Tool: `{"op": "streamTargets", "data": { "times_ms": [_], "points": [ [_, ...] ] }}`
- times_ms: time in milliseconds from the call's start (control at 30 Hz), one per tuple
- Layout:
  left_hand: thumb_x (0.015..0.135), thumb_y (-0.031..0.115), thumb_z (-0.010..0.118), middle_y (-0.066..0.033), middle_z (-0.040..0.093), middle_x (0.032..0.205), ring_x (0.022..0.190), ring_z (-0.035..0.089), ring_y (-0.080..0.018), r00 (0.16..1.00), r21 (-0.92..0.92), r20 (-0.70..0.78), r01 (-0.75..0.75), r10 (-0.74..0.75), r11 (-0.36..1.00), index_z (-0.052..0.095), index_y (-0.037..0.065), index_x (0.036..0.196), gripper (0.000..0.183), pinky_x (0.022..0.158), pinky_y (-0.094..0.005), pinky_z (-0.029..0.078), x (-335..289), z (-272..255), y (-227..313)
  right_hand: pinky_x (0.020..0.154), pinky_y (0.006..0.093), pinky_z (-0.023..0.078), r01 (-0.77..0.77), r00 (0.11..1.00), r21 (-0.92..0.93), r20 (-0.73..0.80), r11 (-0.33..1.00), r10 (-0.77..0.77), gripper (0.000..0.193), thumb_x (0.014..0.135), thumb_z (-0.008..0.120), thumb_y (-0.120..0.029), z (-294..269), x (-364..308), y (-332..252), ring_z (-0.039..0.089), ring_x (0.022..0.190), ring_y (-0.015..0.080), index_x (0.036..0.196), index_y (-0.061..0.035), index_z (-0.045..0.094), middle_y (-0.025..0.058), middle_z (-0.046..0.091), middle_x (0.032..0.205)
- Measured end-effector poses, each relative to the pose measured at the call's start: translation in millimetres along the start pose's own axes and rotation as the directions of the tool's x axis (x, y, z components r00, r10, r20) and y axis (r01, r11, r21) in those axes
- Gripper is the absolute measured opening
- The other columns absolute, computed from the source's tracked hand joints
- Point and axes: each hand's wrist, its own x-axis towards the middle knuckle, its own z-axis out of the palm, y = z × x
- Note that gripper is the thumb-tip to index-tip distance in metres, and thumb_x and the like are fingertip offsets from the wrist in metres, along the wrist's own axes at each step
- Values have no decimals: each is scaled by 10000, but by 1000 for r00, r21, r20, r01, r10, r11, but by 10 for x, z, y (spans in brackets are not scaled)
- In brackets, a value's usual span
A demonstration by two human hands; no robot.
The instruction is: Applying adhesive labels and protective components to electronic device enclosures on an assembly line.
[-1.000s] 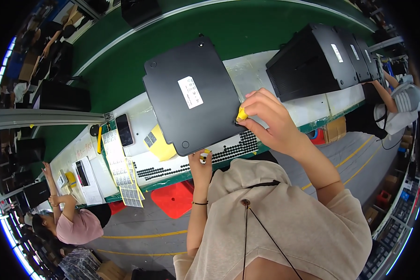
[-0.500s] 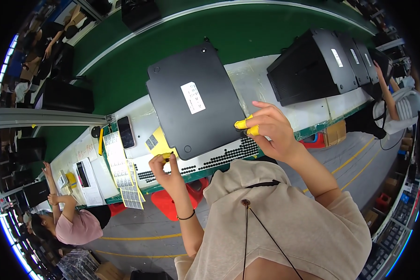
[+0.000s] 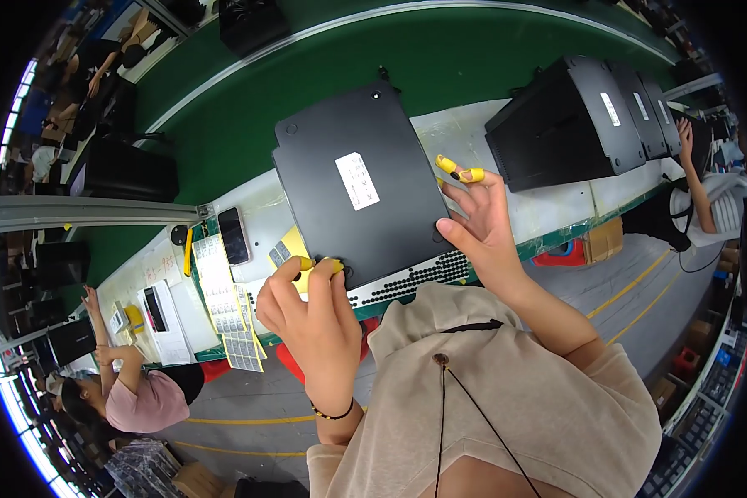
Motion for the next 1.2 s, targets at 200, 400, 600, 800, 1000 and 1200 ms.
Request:
{"op": "streamTargets", "data": {
  "times_ms": [200,400,600,800,1000,1200],
  "points": [
    [777,78,678,-68,534,1063,993,478,-300,983,99,2,-181,181,979,654,115,908,138,959,-469,358,3,-26,-74,993,379,387,5,1000,-12,1,1000,-5,569,858,618,19,3,14,5,341,1352,286,1302,-113,287,156,295,1461],
    [743,-13,688,-108,549,999,989,510,-304,976,10,-28,-217,217,976,676,58,885,159,913,-465,409,-86,-24,-79,999,380,386,97,995,-90,7,991,-97,495,852,624,29,-61,217,26,362,1341,254,1267,-87,380,133,321,1448],
    [750,-131,666,-123,583,1000,994,618,-307,948,-376,-292,10,-129,927,660,4,962,251,756,-321,486,-216,122,-213,1024,381,358,492,845,-710,249,503,-474,184,835,674,-78,-74,1027,-211,449,1248,261,996,-34,596,122,507,1310],
    [767,-121,674,-123,615,986,996,626,-277,918,-589,-270,80,-289,804,636,-5,1019,280,824,-326,478,-164,108,-229,1018,392,359,515,818,-757,294,402,-495,144,863,655,-160,46,1398,-206,460,1211,299,930,-38,620,112,568,1220],
    [781,-109,685,-111,610,1036,981,601,-198,875,-744,-174,183,-451,643,586,-24,1097,341,882,-309,464,-108,186,-290,951,372,421,541,787,-815,401,210,-469,137,871,645,-153,100,1423,-266,512,1136,290,921,-27,623,113,605,1146],
    [783,-81,706,-102,595,1027,934,610,-170,846,-791,-174,185,-504,583,568,-16,1090,342,852,-285,466,329,322,-420,930,371,437,507,843,-758,338,410,-419,129,878,628,-121,78,1282,-249,543,1090,290,955,-17,636,105,624,1107]
  ]
}}
